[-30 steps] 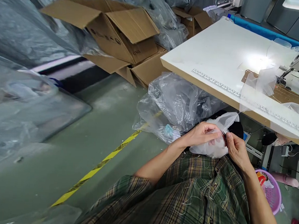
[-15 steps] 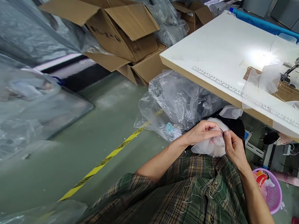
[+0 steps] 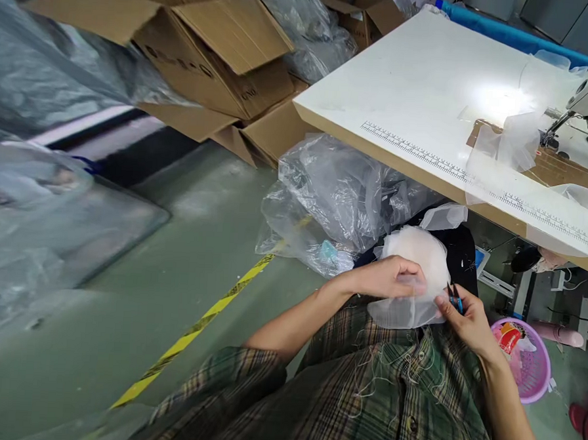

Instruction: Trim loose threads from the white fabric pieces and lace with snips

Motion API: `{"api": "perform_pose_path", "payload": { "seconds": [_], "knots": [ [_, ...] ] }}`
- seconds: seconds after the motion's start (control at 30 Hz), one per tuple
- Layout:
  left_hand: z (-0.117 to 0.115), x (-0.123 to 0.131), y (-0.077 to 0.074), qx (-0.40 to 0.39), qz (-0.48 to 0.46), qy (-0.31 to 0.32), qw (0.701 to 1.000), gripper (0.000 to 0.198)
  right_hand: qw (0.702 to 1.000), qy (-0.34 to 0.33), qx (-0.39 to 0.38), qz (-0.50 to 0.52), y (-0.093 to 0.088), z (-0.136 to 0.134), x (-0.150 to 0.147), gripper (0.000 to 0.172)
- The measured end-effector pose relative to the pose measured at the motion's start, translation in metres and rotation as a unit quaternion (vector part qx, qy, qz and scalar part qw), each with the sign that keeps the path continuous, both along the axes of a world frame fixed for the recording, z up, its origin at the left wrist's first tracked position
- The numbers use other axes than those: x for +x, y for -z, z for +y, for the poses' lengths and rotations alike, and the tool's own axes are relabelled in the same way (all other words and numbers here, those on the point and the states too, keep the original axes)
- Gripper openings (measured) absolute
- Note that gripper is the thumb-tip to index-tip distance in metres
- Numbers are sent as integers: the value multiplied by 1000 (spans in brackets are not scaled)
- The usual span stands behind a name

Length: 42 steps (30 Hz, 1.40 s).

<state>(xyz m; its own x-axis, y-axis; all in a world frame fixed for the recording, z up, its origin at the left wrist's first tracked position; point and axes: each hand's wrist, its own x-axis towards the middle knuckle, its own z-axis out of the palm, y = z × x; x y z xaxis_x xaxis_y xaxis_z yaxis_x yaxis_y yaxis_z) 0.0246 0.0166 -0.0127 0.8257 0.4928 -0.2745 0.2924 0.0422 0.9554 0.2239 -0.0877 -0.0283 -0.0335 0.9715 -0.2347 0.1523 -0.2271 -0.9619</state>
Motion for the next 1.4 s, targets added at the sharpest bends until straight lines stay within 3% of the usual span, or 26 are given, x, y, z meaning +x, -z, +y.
{"api": "perform_pose_path", "payload": {
  "seconds": [0.1,0.2,0.3,0.4,0.53,0.63,0.8,0.93,1.1,1.2,1.3,1.4],
  "knots": [
    [20,4,4,140,15,-80,987,23,996,87,0,-25,12,11,6,49],
    [34,9,13,295,60,-146,943,26,989,140,5,-49,23,22,7,55],
    [34,14,25,428,71,-168,885,28,987,140,9,-73,31,26,9,56],
    [24,21,38,507,-2,-151,849,29,978,168,27,-118,31,28,14,53],
    [8,33,59,569,-99,-43,815,48,947,261,86,-165,19,41,19,53],
    [4,38,78,598,-79,12,797,52,939,268,150,-152,9,60,13,51],
    [8,39,105,575,15,71,815,52,929,274,185,-164,8,92,-7,56],
    [10,39,113,566,28,83,820,53,915,299,196,-189,13,103,-16,49],
    [11,41,114,576,18,71,814,55,903,282,262,-190,12,97,-20,41],
    [7,39,104,608,-44,18,793,54,879,292,313,-210,7,88,-22,31],
    [0,31,83,633,-173,-117,746,37,867,298,339,-212,-4,77,-26,24],
    [-2,22,53,581,-248,-285,721,24,897,243,325,-175,-18,59,-35,22]
  ]
}}
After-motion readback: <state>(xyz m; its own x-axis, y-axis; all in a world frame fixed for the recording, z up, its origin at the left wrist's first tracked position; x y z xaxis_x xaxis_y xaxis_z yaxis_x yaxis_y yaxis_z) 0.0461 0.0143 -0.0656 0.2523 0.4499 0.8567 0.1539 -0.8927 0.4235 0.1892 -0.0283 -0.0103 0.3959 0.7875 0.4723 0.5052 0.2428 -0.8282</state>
